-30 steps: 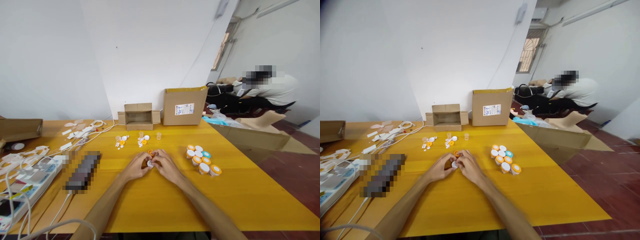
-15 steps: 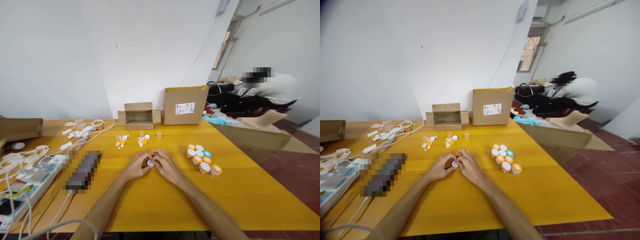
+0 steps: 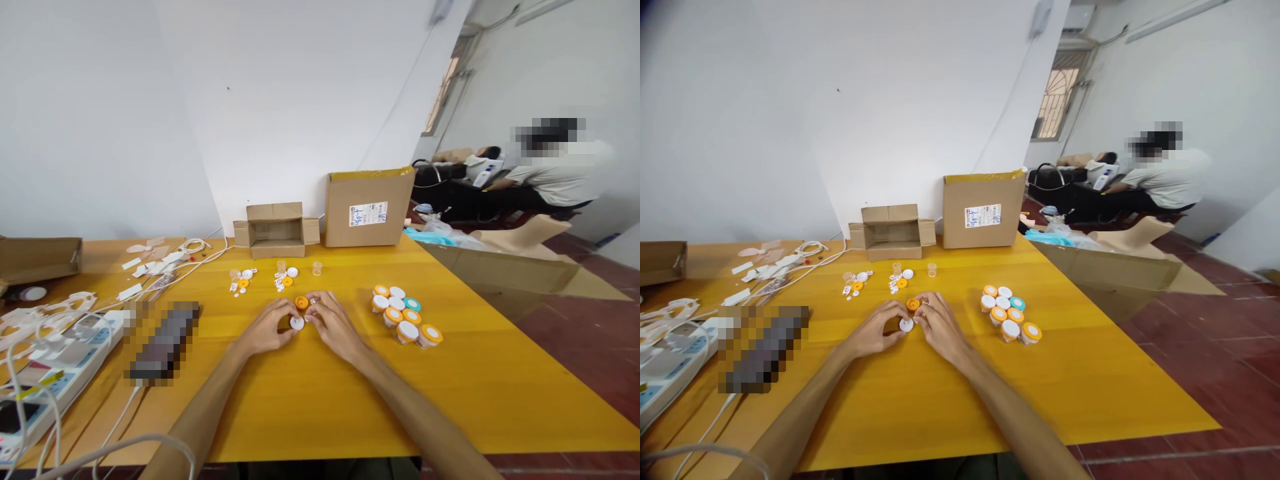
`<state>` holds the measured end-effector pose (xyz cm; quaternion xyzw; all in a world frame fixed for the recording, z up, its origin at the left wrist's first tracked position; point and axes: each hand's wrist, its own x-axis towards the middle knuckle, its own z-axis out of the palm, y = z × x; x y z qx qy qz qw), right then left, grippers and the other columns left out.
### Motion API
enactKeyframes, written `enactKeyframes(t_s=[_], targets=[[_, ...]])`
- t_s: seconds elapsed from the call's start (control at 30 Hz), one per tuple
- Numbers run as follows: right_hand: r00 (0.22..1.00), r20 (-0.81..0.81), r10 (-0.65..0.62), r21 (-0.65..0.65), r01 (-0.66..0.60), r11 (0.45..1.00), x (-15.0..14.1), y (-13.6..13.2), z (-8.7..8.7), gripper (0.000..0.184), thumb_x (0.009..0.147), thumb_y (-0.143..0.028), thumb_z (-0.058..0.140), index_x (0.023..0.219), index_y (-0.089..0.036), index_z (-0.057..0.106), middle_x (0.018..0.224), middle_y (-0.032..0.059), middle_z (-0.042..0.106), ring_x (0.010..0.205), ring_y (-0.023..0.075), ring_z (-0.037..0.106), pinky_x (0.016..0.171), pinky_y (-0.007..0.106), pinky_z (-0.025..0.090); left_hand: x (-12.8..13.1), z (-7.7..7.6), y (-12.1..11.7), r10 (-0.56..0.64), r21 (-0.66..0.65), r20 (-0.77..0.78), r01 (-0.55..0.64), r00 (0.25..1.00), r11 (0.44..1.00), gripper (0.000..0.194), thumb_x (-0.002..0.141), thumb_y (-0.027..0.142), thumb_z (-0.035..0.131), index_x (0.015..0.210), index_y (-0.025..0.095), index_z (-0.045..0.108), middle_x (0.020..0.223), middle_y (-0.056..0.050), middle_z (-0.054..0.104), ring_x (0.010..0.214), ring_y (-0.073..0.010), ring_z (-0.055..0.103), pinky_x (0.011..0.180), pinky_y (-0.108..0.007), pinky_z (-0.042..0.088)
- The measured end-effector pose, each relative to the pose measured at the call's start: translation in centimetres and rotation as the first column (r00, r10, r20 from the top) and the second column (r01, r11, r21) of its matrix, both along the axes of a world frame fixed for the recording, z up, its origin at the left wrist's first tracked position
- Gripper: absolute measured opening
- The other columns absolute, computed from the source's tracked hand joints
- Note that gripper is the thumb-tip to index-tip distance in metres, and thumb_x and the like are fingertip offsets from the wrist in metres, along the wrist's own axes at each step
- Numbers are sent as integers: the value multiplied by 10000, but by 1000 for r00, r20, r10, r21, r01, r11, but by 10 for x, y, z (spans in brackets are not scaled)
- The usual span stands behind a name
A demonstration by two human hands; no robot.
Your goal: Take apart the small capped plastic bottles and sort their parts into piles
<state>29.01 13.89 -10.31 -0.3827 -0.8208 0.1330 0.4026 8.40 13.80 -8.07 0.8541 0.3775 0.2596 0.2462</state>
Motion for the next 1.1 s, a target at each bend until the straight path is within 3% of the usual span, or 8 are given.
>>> enactKeyframes(t_s=[0.2,0.5,0.87,1.1], targets=[[999,37,37,29,-38,999,0,-1,-1,198,888,-60,549,872,-242,625,1133,74,611,1073,242,563,908,427,492,6,0,-1,27,-12,38,-27,999,1000,105,917,271,543,895,222,634,961,-37,629,962,-197,589,927,-335,442],[998,62,32,57,-35,998,-4,-1,-2,221,885,-34,524,857,-238,605,1128,82,616,1055,253,569,893,441,503,4,-4,3,57,-68,76,-52,995,996,166,841,73,524,789,198,620,883,-17,590,840,-160,575,791,-275,455],[992,120,26,102,-39,994,-14,6,-10,223,878,-25,534,855,-240,589,1120,86,608,1041,263,556,877,434,506,0,-4,3,61,-92,81,-53,995,994,157,846,94,502,771,200,590,861,-17,588,817,-161,552,796,-290,458],[994,106,22,118,-35,992,-13,-2,-4,210,903,-53,498,900,-235,601,1129,95,606,1044,264,548,881,434,499,1,-8,3,42,-90,120,-32,992,995,147,851,92,498,777,200,564,898,-22,571,847,-160,547,827,-295,456]])
